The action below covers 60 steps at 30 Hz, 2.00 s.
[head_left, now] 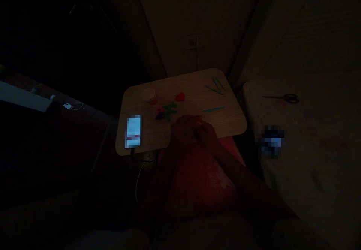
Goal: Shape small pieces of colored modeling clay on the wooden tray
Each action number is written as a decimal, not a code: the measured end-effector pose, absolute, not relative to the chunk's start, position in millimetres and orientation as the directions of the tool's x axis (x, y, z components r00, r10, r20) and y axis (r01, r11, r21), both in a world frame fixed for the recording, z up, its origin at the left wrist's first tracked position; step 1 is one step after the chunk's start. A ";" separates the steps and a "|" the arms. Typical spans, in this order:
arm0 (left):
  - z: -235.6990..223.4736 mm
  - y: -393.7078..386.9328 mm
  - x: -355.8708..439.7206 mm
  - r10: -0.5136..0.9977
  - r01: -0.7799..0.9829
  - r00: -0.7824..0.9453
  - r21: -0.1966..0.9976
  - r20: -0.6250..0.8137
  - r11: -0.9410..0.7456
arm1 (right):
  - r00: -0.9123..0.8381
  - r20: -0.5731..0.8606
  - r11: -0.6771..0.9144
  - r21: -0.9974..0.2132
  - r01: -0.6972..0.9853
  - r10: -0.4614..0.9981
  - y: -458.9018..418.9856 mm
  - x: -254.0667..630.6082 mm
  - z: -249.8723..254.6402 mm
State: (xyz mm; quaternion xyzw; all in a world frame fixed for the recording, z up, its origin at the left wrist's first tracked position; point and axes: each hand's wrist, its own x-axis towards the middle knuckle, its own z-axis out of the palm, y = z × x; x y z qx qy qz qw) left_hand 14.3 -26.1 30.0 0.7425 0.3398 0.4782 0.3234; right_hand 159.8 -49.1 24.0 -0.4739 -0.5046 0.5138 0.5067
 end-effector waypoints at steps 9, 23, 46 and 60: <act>27.8 -25.8 8.4 0.884 -0.129 0.358 0.954 0.300 -0.271 | -0.207 -0.067 -0.132 -0.938 -0.321 0.976 -53.0 157.2 37.6; 28.0 -28.6 11.5 0.959 -0.192 0.269 0.981 0.091 -0.040 | -0.321 -0.107 -0.222 -0.912 -0.346 0.941 -49.3 153.2 28.5; 32.6 -31.9 17.6 0.833 0.100 0.375 0.875 0.407 -0.473 | -0.085 0.186 0.198 -0.968 0.153 0.979 -39.1 179.0 31.9; 25.9 -32.5 24.6 0.940 -0.037 0.211 0.963 0.267 -0.266 | -0.086 0.098 0.101 -0.994 0.030 0.991 -42.4 170.2 40.2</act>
